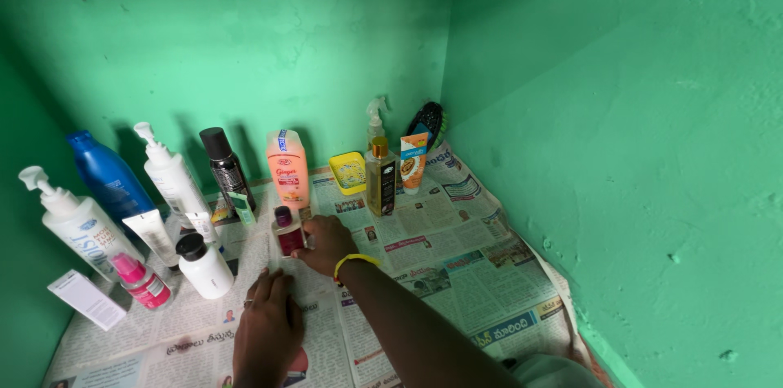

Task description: The person moves several toiletry bottles on a newspaper-lined shelf, picks up a bottle of shampoo, and places it on a shelf above containing folded clothes. They then rearrange tubes of face wash and bottles across both shelves by hand.

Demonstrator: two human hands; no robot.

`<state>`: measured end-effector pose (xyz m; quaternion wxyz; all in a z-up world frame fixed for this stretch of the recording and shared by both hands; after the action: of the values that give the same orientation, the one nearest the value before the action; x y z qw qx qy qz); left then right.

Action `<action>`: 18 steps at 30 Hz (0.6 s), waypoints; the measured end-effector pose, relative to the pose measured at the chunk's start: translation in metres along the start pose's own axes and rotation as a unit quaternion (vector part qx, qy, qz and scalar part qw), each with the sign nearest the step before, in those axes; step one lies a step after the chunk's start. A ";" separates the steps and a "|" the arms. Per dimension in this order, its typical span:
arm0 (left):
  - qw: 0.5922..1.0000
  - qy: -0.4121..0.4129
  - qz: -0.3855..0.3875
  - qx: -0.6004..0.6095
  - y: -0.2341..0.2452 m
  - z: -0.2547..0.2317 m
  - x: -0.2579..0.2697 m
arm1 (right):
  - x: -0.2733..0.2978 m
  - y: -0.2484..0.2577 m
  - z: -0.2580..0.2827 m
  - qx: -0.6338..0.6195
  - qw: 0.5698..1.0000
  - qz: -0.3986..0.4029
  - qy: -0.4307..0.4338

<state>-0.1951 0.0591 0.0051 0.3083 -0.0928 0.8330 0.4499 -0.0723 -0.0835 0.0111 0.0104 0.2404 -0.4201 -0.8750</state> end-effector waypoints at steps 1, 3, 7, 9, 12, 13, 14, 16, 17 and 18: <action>1.000 0.001 -0.003 -0.002 0.000 0.001 -0.001 | -0.003 -0.002 0.003 -0.002 1.000 -0.004 0.006; 1.000 0.002 -0.008 -0.006 -0.001 0.000 -0.002 | -0.004 -0.004 0.009 -0.006 1.000 -0.013 0.018; 0.998 0.023 -0.020 -0.047 0.004 -0.007 -0.004 | -0.004 -0.006 0.004 -0.061 0.998 0.028 -0.012; 0.991 0.074 0.021 -0.106 0.007 -0.009 -0.002 | -0.004 0.000 -0.007 -0.223 0.974 0.048 0.015; 0.996 0.038 -0.001 -0.077 0.009 -0.010 -0.002 | 0.011 0.018 -0.016 -0.151 0.985 0.078 0.024; 0.995 0.039 0.009 -0.088 0.008 -0.009 -0.003 | 0.021 0.026 -0.015 -0.107 0.990 0.086 0.030; 0.994 0.040 0.018 -0.099 0.007 -0.008 -0.003 | 0.034 0.034 -0.011 -0.063 0.993 0.094 0.037; 0.992 0.042 0.036 -0.115 0.007 -0.009 0.003 | 0.063 0.051 0.002 -0.009 0.994 0.104 0.043; 0.991 0.044 0.044 -0.119 0.007 -0.011 0.006 | 0.079 0.059 0.009 0.003 0.993 0.108 0.044; 0.990 0.045 0.051 -0.123 0.007 -0.012 0.009 | 0.093 0.068 0.015 0.014 0.993 0.112 0.046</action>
<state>-0.2108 0.0545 0.0095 0.2334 -0.1078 0.7877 0.5598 -0.1733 -0.1366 0.0311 0.1239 0.2316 -0.4559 -0.8504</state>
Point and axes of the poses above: each hand's wrist, its own x-axis away from the middle knuckle, its own y-axis out of the back of the hand, z = x × y, the point moved 2 cm from there along -x, towards the middle knuckle, and after that the axes turned 1 degree about z, right-handed, at the moved point
